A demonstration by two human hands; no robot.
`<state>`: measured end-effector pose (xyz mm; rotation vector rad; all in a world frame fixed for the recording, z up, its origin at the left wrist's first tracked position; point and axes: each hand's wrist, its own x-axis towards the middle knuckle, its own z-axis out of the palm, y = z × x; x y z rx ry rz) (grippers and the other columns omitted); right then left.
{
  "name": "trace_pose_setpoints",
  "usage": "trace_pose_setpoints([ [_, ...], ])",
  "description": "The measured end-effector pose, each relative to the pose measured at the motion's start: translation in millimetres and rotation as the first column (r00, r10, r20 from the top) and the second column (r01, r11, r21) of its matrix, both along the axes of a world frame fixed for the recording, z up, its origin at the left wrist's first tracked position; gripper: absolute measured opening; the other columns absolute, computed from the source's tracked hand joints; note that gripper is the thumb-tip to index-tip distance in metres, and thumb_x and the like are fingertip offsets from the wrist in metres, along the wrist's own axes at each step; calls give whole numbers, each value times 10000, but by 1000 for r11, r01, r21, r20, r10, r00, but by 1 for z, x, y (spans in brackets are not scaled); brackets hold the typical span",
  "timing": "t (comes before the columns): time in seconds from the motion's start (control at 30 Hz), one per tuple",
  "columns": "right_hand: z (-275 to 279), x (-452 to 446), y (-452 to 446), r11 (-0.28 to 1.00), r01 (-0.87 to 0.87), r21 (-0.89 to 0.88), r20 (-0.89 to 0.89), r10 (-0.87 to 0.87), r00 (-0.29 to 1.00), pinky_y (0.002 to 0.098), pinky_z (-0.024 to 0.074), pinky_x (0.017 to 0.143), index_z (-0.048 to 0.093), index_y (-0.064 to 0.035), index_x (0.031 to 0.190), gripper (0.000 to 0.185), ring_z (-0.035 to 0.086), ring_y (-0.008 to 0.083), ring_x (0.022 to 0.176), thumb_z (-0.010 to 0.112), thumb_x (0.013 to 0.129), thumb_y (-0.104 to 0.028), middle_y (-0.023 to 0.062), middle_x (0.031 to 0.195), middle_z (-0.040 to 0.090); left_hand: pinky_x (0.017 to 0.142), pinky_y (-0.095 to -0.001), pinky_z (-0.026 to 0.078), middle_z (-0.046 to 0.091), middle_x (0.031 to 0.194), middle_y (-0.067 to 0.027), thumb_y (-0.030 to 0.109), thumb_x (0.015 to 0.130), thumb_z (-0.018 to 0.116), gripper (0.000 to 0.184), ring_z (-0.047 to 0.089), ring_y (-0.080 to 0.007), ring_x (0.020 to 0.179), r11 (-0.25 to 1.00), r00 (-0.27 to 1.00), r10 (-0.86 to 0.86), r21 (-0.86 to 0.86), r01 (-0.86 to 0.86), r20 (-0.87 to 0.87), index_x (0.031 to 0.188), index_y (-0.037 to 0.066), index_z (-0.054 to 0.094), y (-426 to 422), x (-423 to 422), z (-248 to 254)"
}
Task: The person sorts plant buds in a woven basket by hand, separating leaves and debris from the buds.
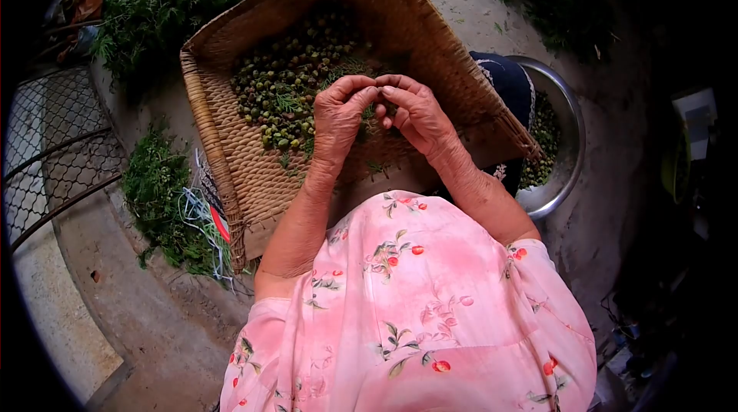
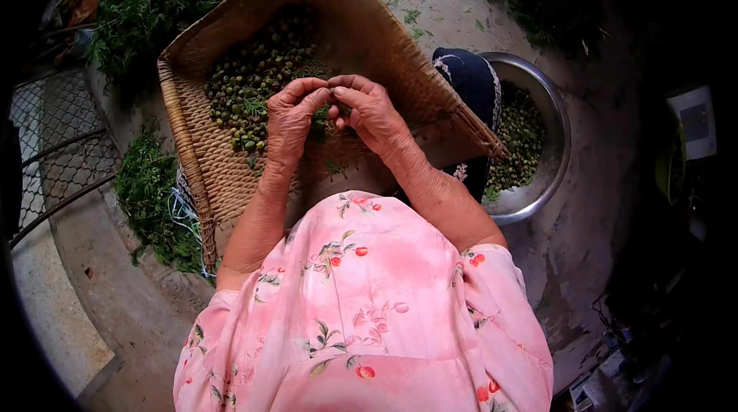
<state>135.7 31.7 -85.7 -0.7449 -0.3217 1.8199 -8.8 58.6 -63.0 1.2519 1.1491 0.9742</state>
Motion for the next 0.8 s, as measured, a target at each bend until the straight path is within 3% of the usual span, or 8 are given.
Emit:
trace_pose_setpoints([
  [0.17, -2, 2, -1, 998, 55, -9, -51, -56, 997, 249, 467, 537, 594, -31, 1025, 167, 594, 127, 676, 554, 877, -97, 47, 831, 621, 685, -217, 471, 665, 845, -16, 41, 839, 637, 98, 583, -81, 760, 989, 981, 133, 84, -121, -142, 923, 2, 670, 15, -2, -10],
  [0.23, -3, 0, -1, 991, 130, -16, -129, -130, 983, 262, 464, 546, 600, -36, 1016, 167, 597, 145, 690, 555, 869, -102, 62, 842, 625, 676, -263, 488, 659, 819, -70, 42, 808, 641, 109, 629, -155, 736, 954, 906, 165, 298, -45, -391, 911, 13, 659, 22, 0, -10],
  [0.27, -3, 0, -1, 992, 126, -13, -129, -127, 983, 262, 464, 546, 600, -36, 1016, 167, 597, 145, 690, 555, 869, -102, 62, 842, 625, 689, -310, 493, 639, 847, -109, 65, 787, 647, 123, 633, -233, 750, 943, 892, 154, 334, -4, -425, 907, 41, 657, 26, 2, -11],
  [0.37, -2, 2, -1, 992, 124, 2, -156, -123, 980, 270, 463, 553, 607, -41, 998, 156, 598, 155, 701, 554, 863, -99, 68, 842, 624, 715, -364, 492, 626, 871, -112, 96, 785, 645, 117, 621, -281, 805, 916, 783, 177, 390, 90, -597, 897, 63, 659, 35, 11, -16],
  [0.43, -5, 2, -2, 994, 105, -2, -166, -104, 981, 264, 457, 539, 613, -47, 986, 143, 598, 148, 690, 560, 868, -109, 61, 843, 626, 735, -406, 482, 612, 881, -112, 132, 768, 652, 140, 598, -299, 854, 917, 775, 164, 383, 107, -610, 902, 98, 666, 38, 15, -23],
  [0.5, -5, 2, -2, 996, 86, 12, -134, -84, 987, 261, 458, 535, 613, -48, 989, 143, 597, 143, 685, 560, 873, -114, 57, 844, 626, 731, -402, 480, 603, 867, -102, 138, 750, 662, 160, 588, -287, 859, 858, 641, 212, 455, 239, -737, 908, 114, 672, 39, 18, -24],
  [0.67, -5, 1, -1, 997, 75, 34, -112, -71, 991, 249, 460, 524, 616, -51, 990, 138, 594, 130, 671, 559, 887, -124, 44, 845, 626, 730, -401, 478, 598, 860, -93, 148, 740, 665, 173, 582, -289, 860, 849, 608, 203, 447, 281, -768, 911, 117, 672, 41, 17, -28],
  [0.8, -4, 1, -1, 997, 74, 7, -80, -74, 994, 253, 465, 538, 608, -55, 1005, 141, 593, 134, 692, 553, 899, -132, 52, 858, 621, 740, -394, 480, 613, 884, -99, 147, 769, 654, 155, 594, -296, 865, 896, 735, 190, 422, 142, -651, 910, 83, 662, 42, 13, -32],
])
